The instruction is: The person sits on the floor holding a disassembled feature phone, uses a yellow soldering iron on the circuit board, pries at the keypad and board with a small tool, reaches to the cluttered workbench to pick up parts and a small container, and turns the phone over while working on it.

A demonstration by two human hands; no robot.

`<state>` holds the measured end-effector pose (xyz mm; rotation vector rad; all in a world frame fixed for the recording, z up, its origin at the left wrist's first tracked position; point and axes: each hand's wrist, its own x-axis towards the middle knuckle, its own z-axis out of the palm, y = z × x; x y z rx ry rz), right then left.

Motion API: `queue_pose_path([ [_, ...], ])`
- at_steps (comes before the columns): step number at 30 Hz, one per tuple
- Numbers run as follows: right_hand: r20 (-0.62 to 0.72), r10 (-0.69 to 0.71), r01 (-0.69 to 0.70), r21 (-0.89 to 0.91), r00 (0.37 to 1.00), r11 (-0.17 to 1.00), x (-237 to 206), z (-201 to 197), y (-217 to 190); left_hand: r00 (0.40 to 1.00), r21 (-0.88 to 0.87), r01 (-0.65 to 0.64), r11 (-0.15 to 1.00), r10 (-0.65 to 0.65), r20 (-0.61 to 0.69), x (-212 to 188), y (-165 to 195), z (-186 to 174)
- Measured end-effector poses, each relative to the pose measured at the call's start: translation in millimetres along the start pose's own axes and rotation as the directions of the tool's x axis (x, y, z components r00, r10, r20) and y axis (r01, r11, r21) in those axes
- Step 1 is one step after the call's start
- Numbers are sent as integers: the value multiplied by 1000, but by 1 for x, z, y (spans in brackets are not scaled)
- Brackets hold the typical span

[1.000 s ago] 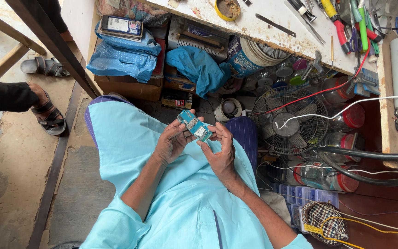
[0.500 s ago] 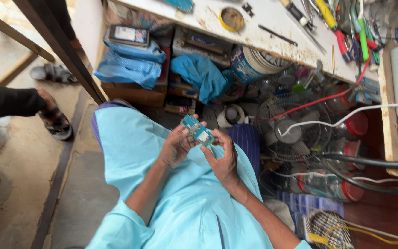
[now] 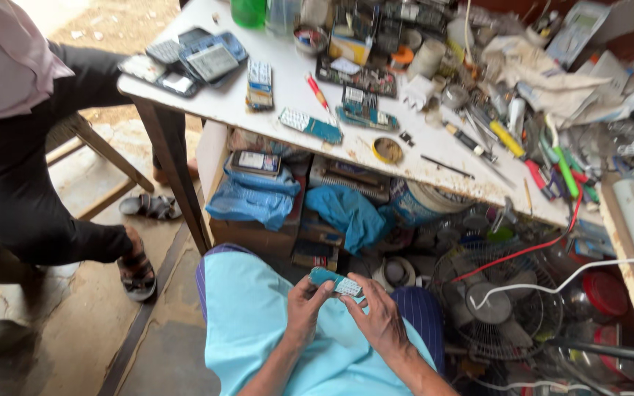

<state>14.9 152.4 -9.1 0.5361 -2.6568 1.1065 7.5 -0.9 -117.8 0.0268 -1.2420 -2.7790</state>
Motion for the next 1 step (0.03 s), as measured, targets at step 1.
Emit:
queue_pose_path([
  [1,-23,-81,81,-21,996,997,3,0,5,1000,-19,-19,1000,18,-24,1,-2,-1],
])
